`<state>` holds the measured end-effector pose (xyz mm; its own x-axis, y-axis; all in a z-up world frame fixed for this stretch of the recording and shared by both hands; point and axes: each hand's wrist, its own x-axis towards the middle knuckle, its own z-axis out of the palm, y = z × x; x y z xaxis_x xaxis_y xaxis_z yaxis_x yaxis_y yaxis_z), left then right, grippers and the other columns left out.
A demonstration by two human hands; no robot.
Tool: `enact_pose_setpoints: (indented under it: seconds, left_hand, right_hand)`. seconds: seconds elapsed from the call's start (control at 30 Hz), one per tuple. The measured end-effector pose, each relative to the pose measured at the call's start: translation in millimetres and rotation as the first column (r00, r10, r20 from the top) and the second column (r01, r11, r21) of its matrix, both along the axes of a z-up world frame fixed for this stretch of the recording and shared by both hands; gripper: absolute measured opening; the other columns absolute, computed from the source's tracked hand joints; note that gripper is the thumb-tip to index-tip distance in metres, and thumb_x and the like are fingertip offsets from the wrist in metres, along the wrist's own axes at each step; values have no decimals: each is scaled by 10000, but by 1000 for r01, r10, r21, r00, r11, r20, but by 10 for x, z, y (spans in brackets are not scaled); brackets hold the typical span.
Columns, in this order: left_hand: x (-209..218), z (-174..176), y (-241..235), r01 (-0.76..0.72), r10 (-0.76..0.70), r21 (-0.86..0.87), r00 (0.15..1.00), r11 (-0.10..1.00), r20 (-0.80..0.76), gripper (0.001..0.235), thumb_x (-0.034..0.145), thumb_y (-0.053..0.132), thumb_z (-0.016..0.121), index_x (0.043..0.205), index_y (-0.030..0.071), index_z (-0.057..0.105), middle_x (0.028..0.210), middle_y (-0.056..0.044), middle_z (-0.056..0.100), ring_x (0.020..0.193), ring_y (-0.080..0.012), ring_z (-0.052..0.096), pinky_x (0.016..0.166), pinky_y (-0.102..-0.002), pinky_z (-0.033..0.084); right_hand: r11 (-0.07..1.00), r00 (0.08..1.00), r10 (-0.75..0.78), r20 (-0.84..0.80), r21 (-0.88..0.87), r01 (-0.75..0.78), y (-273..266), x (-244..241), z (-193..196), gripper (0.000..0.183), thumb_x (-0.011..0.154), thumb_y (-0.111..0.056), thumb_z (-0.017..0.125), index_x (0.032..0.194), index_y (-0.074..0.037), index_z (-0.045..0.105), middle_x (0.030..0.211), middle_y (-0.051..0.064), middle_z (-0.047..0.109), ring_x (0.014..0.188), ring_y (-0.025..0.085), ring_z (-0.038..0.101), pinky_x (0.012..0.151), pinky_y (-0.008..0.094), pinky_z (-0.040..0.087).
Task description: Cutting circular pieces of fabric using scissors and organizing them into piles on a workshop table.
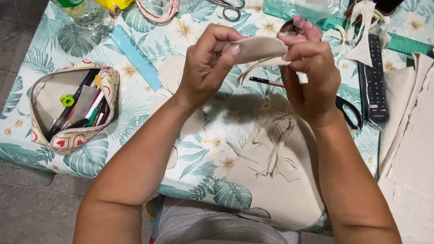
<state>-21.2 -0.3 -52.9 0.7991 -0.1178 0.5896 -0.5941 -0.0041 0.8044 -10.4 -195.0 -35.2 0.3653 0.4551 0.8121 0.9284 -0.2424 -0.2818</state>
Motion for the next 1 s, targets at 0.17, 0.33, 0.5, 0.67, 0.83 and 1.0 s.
enact_pose_setpoints:
  seconds: [0.17, 0.33, 0.5, 0.67, 0.83, 1.0]
  left_hand:
    - [-6, 29, -8, 77, -85, -78, 989, 994, -117, 211, 948, 280, 388, 1021, 83, 401, 764, -29, 482, 672, -124, 473, 571, -223, 362]
    - [-8, 45, -21, 110, -129, -126, 979, 986, -157, 230, 949, 309, 367, 1036, 96, 367, 823, -59, 504, 694, -151, 516, 582, -237, 400]
    - [6, -14, -5, 255, -297, -245, 942, 936, -155, 442, 926, 301, 563, 1216, 124, 282, 1052, -141, 545, 868, -207, 590, 670, -282, 560]
    - [63, -91, -2, 113, -132, -127, 980, 985, -149, 477, 897, 231, 668, 1230, 135, 340, 1249, -118, 474, 1035, -265, 662, 738, -305, 643]
    - [197, -259, 86, 191, -223, -178, 958, 965, -179, 408, 989, 209, 602, 1311, 187, 351, 1207, -170, 619, 1082, -302, 674, 816, -390, 676]
    - [232, -166, 242, 51, 27, 179, 913, 982, -407, 381, 854, 415, 538, 1080, 108, 554, 1073, -72, 635, 990, -212, 643, 788, -301, 528]
  right_hand:
    - [994, 987, -92, -129, 39, 98, 45, -32, 45, 145, 950, 12, 506, 843, 24, 408, 878, 174, 476, 839, 292, 469, 913, 515, 487]
    - [986, 953, -122, -276, 73, 148, 50, -37, 8, 165, 943, 19, 510, 816, 28, 405, 898, 180, 446, 886, 275, 453, 890, 457, 517]
    - [970, 923, -186, -337, 85, 227, 35, -41, -19, 168, 951, -5, 543, 834, 19, 425, 903, 163, 452, 884, 270, 467, 664, 315, 382]
    - [981, 921, -148, -359, 66, 183, 11, -11, -57, 166, 958, 19, 548, 847, 27, 426, 908, 161, 440, 861, 258, 435, 728, 329, 367]
    - [987, 892, -117, -437, 46, 152, -23, 50, -149, 160, 982, 17, 551, 869, 34, 439, 960, 161, 452, 894, 254, 438, 796, 342, 365]
    - [992, 771, -31, -636, 73, 100, -67, 137, -312, 165, 999, -83, 583, 911, -28, 454, 1020, 126, 506, 978, 218, 499, 870, 330, 415]
